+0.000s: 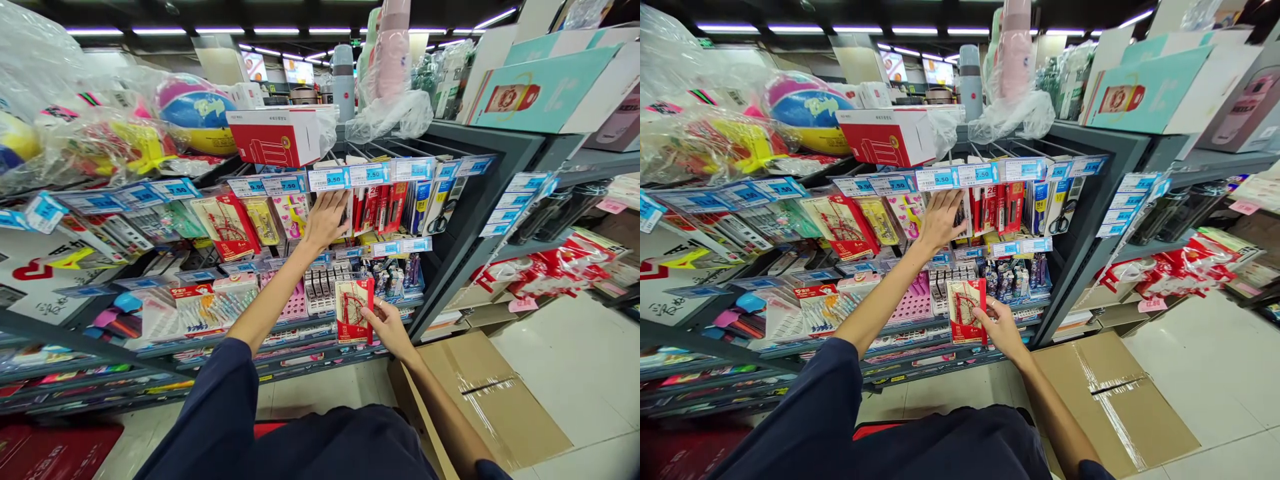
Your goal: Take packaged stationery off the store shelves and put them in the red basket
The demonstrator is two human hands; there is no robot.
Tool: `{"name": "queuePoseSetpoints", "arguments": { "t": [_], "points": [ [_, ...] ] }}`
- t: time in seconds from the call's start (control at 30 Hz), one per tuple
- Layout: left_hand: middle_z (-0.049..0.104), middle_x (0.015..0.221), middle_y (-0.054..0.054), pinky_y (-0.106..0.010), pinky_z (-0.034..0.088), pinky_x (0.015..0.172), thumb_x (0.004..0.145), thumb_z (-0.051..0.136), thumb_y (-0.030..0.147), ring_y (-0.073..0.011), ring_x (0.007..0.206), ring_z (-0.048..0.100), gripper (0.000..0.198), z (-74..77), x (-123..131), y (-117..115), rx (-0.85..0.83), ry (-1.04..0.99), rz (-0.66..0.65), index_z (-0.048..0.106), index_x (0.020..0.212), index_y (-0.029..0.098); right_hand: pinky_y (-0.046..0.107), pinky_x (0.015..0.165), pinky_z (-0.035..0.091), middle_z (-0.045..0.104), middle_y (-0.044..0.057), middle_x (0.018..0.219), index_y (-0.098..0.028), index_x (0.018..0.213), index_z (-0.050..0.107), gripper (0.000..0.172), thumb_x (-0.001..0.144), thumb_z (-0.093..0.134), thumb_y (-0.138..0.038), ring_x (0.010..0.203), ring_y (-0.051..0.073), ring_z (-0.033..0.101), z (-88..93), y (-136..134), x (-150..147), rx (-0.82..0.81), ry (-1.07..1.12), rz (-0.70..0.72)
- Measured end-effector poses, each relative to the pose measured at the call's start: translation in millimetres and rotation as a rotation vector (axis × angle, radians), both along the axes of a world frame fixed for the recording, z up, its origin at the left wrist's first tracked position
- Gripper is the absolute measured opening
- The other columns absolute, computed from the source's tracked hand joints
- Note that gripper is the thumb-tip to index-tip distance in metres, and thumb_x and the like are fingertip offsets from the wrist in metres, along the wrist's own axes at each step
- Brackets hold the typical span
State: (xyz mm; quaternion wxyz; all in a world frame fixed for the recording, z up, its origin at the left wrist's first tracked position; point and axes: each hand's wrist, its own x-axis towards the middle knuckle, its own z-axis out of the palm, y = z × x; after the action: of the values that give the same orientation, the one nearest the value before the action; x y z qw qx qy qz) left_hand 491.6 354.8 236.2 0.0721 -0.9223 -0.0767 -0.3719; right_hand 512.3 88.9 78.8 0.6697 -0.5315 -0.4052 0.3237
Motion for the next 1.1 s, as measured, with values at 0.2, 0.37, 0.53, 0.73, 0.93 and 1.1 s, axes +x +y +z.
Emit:
{"name": "queuePoseSetpoints", "arguments": {
  "t": [0.2,0.37,0.53,0.73,0.93,1.1],
  "points": [
    [0.06,0.144,-0.014,-0.051,0.032,0.124,0.095,0.054,0.033,-0.0304,0.143,0.047,0.042,-13.6,-13.9,-47.1,-0.195,-0.218,-0.175,0.064,0.131,0.015,0.04,0.094,0.061,0.074,0.005,0.125,-0.024,0.123,0.072,0.048,0.086,0.072,-0.054,0.106,0.027,0.073,1.6,-7.7,7.6,0.052,0.02,-0.044],
    [0.075,0.113,-0.01,-0.042,0.055,0.099,0.104,0.039,0.039,-0.0231,0.109,0.07,0.038,-59.7,-73.1,-101.1,-0.798,-0.397,-0.238,0.072,0.112,0.021,0.04,0.092,0.062,0.076,0.005,0.119,-0.023,0.124,0.071,0.048,0.086,0.072,-0.052,0.102,0.027,0.074,18.7,-4.2,26.2,0.074,0.055,-0.117],
    [0.074,0.101,-0.009,-0.037,0.053,0.097,0.094,0.062,0.042,-0.0208,0.1,0.069,0.027,-72.8,-155.0,-60.1,-0.639,-0.784,0.17,0.073,0.098,0.018,0.037,0.096,0.059,0.075,0.004,0.12,-0.025,0.12,0.072,0.039,0.088,0.073,-0.047,0.104,0.025,0.073,29.0,17.7,28.1,0.116,-0.024,-0.032],
    [0.074,0.101,-0.009,-0.031,0.058,0.085,0.092,0.063,0.049,-0.0194,0.095,0.071,0.033,-43.2,-219.0,-54.3,-0.828,-0.907,0.303,0.07,0.1,0.017,0.039,0.098,0.058,0.075,0.005,0.121,-0.024,0.119,0.073,0.039,0.089,0.071,-0.047,0.107,0.025,0.071,56.1,71.2,-1.5,0.151,-0.077,0.166],
    [0.074,0.119,-0.009,-0.035,0.06,0.09,0.088,0.07,0.05,-0.0236,0.109,0.071,0.039,-39.0,-229.7,-109.6,-1.148,-0.711,0.022,0.07,0.116,0.023,0.035,0.091,0.06,0.076,0.005,0.114,-0.023,0.114,0.074,0.038,0.089,0.07,-0.051,0.099,0.023,0.072,98.6,104.9,-61.9,0.234,-0.074,0.304],
    [0.079,0.098,-0.006,-0.033,0.06,0.085,0.083,0.076,0.049,-0.0206,0.089,0.075,0.031,-40.5,-276.9,-93.7,-1.185,-0.68,-0.046,0.076,0.098,0.022,0.033,0.085,0.061,0.076,0.005,0.112,-0.023,0.118,0.074,0.041,0.089,0.07,-0.051,0.096,0.022,0.072,110.6,109.2,-121.2,0.195,-0.127,0.332]
  ]
}}
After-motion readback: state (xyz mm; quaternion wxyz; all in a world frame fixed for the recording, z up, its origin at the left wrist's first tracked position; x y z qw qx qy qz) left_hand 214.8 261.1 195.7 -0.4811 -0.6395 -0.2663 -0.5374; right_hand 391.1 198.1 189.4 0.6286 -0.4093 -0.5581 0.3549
